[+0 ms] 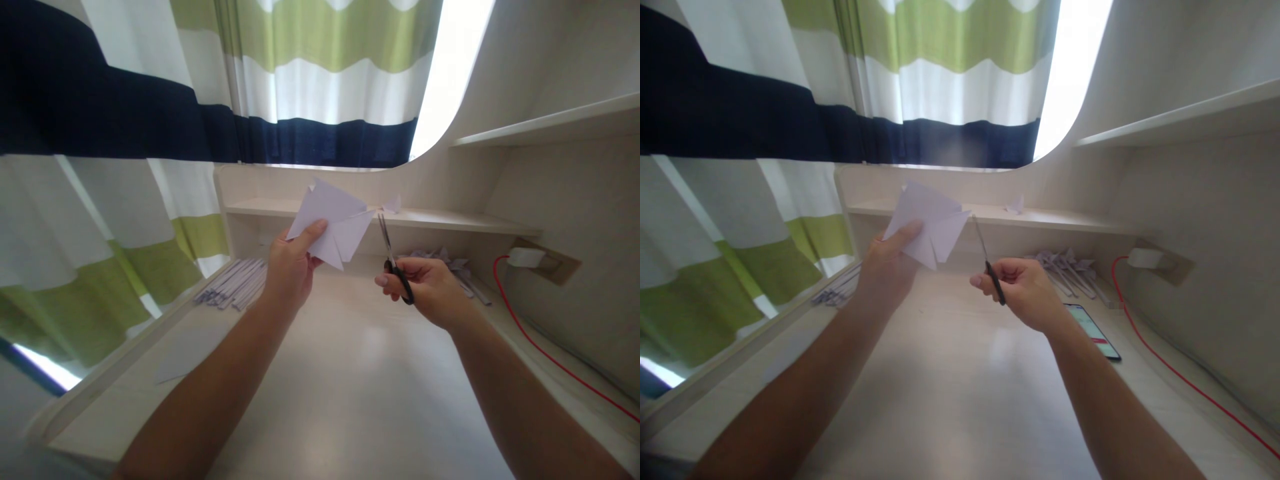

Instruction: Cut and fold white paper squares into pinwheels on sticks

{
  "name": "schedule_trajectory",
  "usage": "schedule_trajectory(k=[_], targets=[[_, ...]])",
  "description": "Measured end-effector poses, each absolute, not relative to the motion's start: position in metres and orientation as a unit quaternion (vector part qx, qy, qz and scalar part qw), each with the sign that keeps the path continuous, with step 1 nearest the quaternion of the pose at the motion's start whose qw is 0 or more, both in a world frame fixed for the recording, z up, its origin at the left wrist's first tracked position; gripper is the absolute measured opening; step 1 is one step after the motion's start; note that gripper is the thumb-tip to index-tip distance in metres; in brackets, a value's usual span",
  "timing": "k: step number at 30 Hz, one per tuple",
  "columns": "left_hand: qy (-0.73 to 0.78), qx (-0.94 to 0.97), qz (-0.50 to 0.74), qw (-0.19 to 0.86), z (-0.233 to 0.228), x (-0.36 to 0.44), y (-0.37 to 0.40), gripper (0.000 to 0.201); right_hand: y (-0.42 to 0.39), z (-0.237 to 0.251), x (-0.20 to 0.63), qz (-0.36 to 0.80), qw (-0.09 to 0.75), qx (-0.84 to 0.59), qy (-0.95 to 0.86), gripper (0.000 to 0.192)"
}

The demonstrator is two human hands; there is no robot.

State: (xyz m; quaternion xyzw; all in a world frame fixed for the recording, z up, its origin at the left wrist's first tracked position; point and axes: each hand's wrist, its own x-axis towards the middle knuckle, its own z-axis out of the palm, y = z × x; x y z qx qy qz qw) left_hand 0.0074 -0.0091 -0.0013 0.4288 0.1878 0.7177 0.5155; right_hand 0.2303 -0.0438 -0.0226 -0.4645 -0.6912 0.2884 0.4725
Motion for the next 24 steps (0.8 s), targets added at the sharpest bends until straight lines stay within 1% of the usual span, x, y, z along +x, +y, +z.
schedule_trajectory(k=[3, 6, 10, 12, 14, 17, 21, 24], targets=[[0.167, 0.424, 0.714, 0.531, -0.013, 0.020, -0.009, 0.033, -0.044, -0.023, 0.228, 0.264, 0.536, -0.454, -0.661, 0.038], [0.171, 0.457, 0.670, 0.560, -0.028, 0.035, -0.012, 0.036, -0.040, -0.027, 0.229, 0.261, 0.593, -0.421, -0.635, 0.031], [0.180, 0.504, 0.618, 0.577, -0.033, 0.039, -0.013, 0.037, -0.035, -0.026, 0.240, 0.247, 0.636, -0.389, -0.619, 0.025], [0.185, 0.516, 0.614, 0.568, -0.029, 0.031, -0.009, 0.035, -0.036, -0.022, 0.247, 0.246, 0.626, -0.392, -0.627, 0.023], [0.191, 0.540, 0.607, 0.551, -0.023, 0.021, -0.004, 0.031, -0.039, -0.017, 0.252, 0.263, 0.596, -0.397, -0.647, 0.022], [0.206, 0.615, 0.540, 0.536, -0.017, 0.006, 0.000, 0.028, -0.043, -0.012, 0.257, 0.298, 0.550, -0.398, -0.671, 0.020], [0.230, 0.678, 0.453, 0.532, -0.013, -0.003, -0.001, 0.026, -0.042, -0.013, 0.259, 0.317, 0.496, -0.418, -0.692, 0.020], [0.239, 0.709, 0.415, 0.518, -0.012, -0.004, -0.003, 0.025, -0.041, -0.016, 0.257, 0.313, 0.506, -0.428, -0.680, 0.018]])
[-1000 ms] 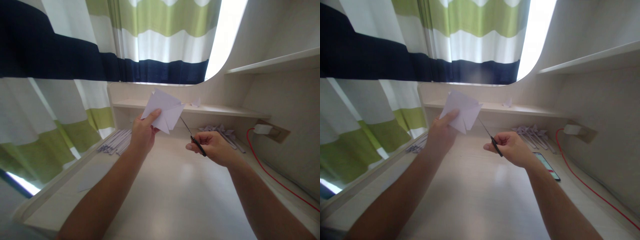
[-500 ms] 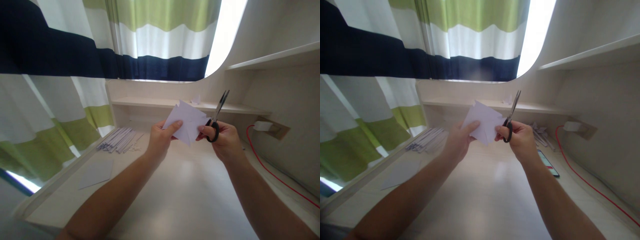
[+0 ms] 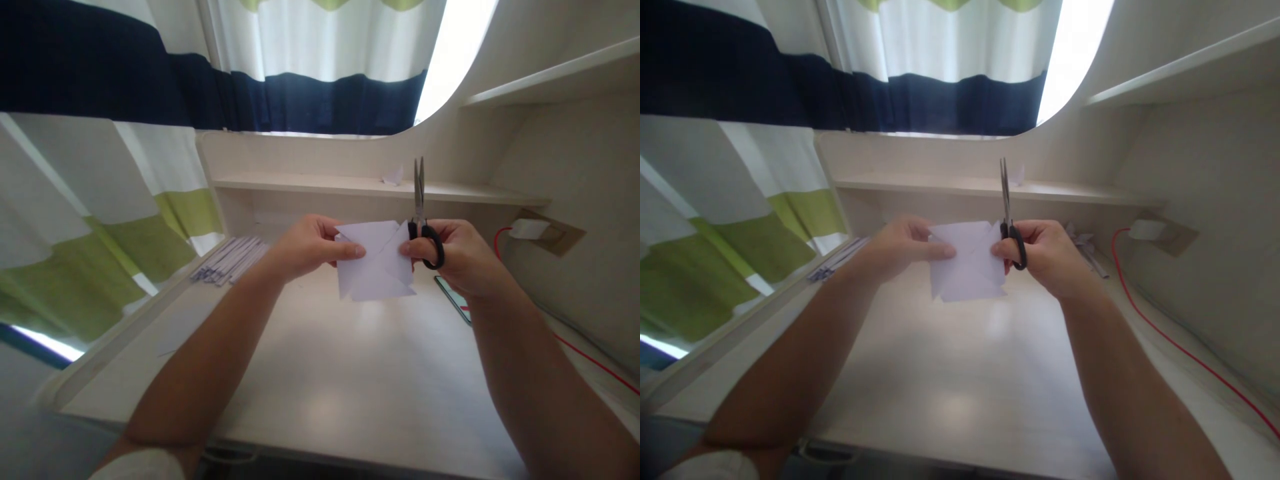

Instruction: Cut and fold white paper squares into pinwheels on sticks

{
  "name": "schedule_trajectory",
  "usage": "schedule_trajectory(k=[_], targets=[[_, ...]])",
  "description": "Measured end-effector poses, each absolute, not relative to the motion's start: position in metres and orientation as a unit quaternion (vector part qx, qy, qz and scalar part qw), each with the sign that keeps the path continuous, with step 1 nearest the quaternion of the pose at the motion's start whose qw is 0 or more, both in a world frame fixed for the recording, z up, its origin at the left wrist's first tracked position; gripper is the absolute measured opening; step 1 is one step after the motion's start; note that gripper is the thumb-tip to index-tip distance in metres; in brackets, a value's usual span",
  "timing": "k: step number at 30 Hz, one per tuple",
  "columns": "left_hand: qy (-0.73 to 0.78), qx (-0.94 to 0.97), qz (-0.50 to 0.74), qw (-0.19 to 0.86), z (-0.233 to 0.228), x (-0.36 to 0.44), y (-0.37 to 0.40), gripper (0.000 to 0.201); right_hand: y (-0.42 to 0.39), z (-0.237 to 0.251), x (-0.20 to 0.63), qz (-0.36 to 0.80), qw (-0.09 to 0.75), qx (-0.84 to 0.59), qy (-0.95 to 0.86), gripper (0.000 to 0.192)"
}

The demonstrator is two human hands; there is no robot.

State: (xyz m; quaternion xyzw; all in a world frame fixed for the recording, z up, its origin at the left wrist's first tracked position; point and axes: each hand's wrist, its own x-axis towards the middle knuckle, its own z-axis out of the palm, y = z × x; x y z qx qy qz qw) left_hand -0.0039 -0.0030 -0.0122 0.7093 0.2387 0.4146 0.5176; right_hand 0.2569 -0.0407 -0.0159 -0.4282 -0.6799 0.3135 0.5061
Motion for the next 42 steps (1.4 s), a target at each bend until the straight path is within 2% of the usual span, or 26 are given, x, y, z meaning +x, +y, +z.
schedule_trajectory(k=[5, 12, 16, 22, 26, 28, 30, 35, 38, 42], targets=[[0.247, 0.729, 0.397, 0.500, -0.014, -0.003, -0.002, 0.027, -0.042, -0.016, 0.251, 0.339, 0.539, -0.412, -0.652, 0.023], [0.266, 0.739, 0.359, 0.504, -0.016, -0.002, 0.002, 0.030, -0.041, -0.018, 0.247, 0.358, 0.539, -0.415, -0.640, 0.018], [0.245, 0.706, 0.397, 0.533, -0.020, 0.000, 0.007, 0.032, -0.037, -0.021, 0.247, 0.347, 0.543, -0.417, -0.641, 0.016], [0.280, 0.690, 0.431, 0.510, -0.019, 0.000, 0.010, 0.028, -0.032, -0.022, 0.253, 0.324, 0.482, -0.445, -0.682, 0.029], [0.296, 0.687, 0.457, 0.481, -0.017, -0.001, 0.011, 0.022, -0.024, -0.024, 0.259, 0.295, 0.475, -0.478, -0.677, 0.037], [0.331, 0.689, 0.465, 0.446, -0.021, -0.002, 0.017, 0.019, -0.016, -0.030, 0.261, 0.271, 0.425, -0.540, -0.674, 0.042], [0.386, 0.683, 0.463, 0.413, -0.032, -0.006, 0.024, 0.018, -0.009, -0.043, 0.263, 0.252, 0.301, -0.629, -0.671, 0.046], [0.454, 0.642, 0.450, 0.424, -0.088, -0.021, 0.033, 0.016, -0.008, -0.101, 0.260, 0.277, 0.122, -0.688, -0.660, 0.035], [0.488, 0.607, 0.431, 0.455, -0.126, -0.025, 0.031, 0.017, -0.012, -0.131, 0.254, 0.271, 0.088, -0.695, -0.660, 0.037], [0.504, 0.586, 0.396, 0.496, -0.162, -0.020, 0.030, 0.019, -0.013, -0.145, 0.251, 0.240, 0.083, -0.694, -0.674, 0.043]])
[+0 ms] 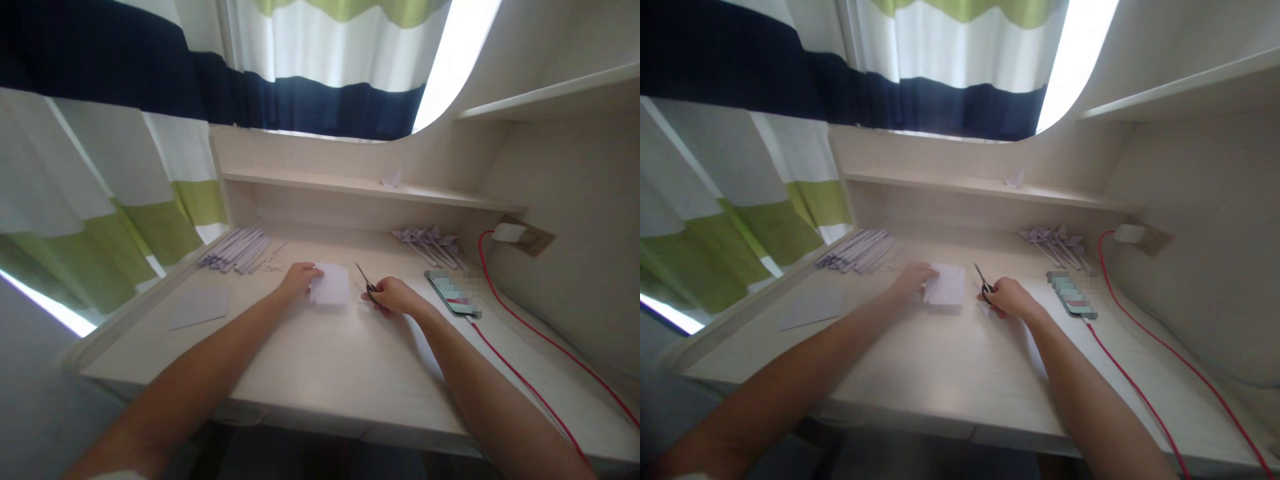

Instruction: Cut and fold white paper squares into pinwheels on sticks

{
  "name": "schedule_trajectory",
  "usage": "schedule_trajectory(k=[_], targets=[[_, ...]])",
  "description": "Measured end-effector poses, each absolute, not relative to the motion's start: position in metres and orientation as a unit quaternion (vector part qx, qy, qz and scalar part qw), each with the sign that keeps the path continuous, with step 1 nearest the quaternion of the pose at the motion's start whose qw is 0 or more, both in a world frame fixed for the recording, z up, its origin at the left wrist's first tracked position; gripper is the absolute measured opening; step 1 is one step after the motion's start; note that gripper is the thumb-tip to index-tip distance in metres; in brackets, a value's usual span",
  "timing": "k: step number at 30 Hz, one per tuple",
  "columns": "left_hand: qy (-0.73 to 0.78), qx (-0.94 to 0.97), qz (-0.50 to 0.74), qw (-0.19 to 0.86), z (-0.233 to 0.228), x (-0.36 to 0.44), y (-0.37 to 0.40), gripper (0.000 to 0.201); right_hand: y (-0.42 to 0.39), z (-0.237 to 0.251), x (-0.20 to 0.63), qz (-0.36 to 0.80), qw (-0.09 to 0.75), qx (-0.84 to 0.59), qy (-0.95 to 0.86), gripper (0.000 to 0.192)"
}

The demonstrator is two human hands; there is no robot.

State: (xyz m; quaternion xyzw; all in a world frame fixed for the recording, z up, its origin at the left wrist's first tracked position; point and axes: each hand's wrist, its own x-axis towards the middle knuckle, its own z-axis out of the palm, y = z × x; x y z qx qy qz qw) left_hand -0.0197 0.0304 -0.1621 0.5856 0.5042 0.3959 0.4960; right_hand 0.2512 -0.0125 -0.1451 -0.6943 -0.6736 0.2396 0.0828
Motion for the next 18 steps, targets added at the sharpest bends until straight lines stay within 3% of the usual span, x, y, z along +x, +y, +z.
schedule_trajectory(k=[12, 18], targets=[[0.452, 0.617, 0.367, 0.529, -0.158, -0.023, 0.024, 0.013, -0.021, -0.132, 0.267, 0.122, 0.074, -0.687, -0.713, 0.017], [0.443, 0.654, 0.333, 0.515, -0.151, -0.041, 0.031, 0.012, -0.016, -0.137, 0.260, 0.142, 0.064, -0.657, -0.737, 0.015]])
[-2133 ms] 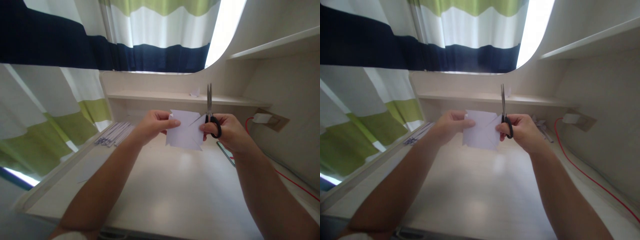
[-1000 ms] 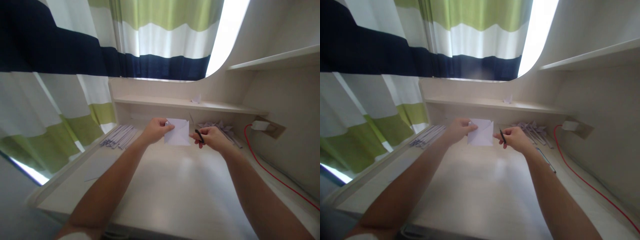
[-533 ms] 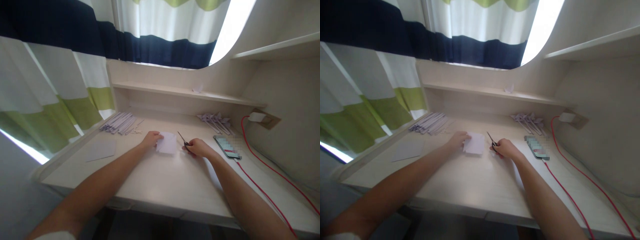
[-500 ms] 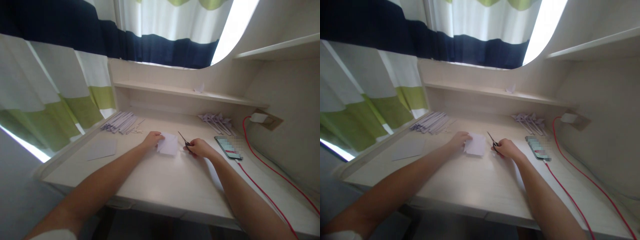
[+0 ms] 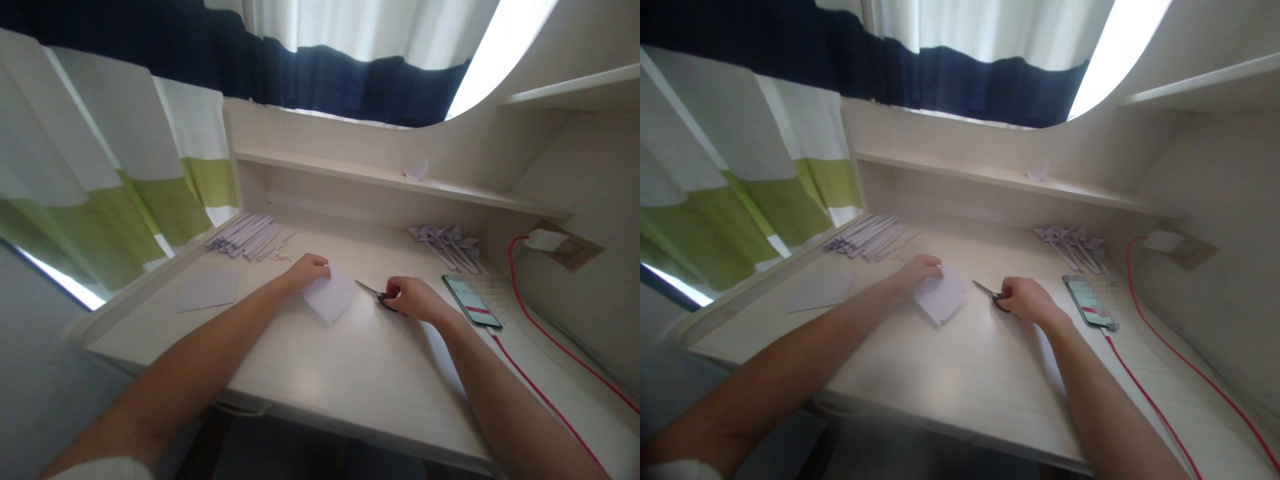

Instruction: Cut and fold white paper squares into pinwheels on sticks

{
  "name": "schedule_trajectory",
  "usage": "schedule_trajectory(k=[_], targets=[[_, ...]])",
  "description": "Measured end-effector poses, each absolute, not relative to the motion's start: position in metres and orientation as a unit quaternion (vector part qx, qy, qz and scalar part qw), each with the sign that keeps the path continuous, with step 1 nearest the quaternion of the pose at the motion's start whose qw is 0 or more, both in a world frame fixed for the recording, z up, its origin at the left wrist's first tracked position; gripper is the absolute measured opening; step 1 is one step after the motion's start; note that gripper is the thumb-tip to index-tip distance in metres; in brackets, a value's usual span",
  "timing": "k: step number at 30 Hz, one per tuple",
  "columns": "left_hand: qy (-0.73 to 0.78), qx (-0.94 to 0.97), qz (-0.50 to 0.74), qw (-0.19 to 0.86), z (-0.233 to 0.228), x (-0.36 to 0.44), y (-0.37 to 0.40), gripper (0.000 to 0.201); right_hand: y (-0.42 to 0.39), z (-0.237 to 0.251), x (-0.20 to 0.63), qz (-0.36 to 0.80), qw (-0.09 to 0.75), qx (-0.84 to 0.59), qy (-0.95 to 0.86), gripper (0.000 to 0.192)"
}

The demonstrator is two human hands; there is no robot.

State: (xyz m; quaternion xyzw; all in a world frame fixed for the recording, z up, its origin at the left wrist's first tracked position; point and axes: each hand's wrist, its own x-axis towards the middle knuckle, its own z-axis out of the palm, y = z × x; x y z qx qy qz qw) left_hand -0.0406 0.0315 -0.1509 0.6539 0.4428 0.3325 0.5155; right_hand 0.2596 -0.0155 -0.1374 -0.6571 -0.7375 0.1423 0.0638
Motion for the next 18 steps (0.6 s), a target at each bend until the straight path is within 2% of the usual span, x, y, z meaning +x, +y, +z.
schedule_trajectory(k=[6, 10, 13, 18], targets=[[0.434, 0.708, 0.165, 0.532, -0.138, -0.090, 0.044, 0.015, 0.031, -0.120, 0.226, 0.214, 0.027, -0.592, -0.776, 0.009], [0.436, 0.721, 0.079, 0.533, -0.139, -0.121, 0.055, 0.021, 0.091, -0.125, 0.163, 0.218, 0.063, -0.584, -0.780, 0.028], [0.437, 0.717, 0.046, 0.541, -0.144, -0.134, 0.060, 0.026, 0.129, -0.135, 0.105, 0.219, 0.075, -0.569, -0.789, 0.035], [0.435, 0.696, 0.032, 0.570, -0.150, -0.142, 0.065, 0.028, 0.163, -0.145, 0.040, 0.199, 0.080, -0.561, -0.799, 0.036]])
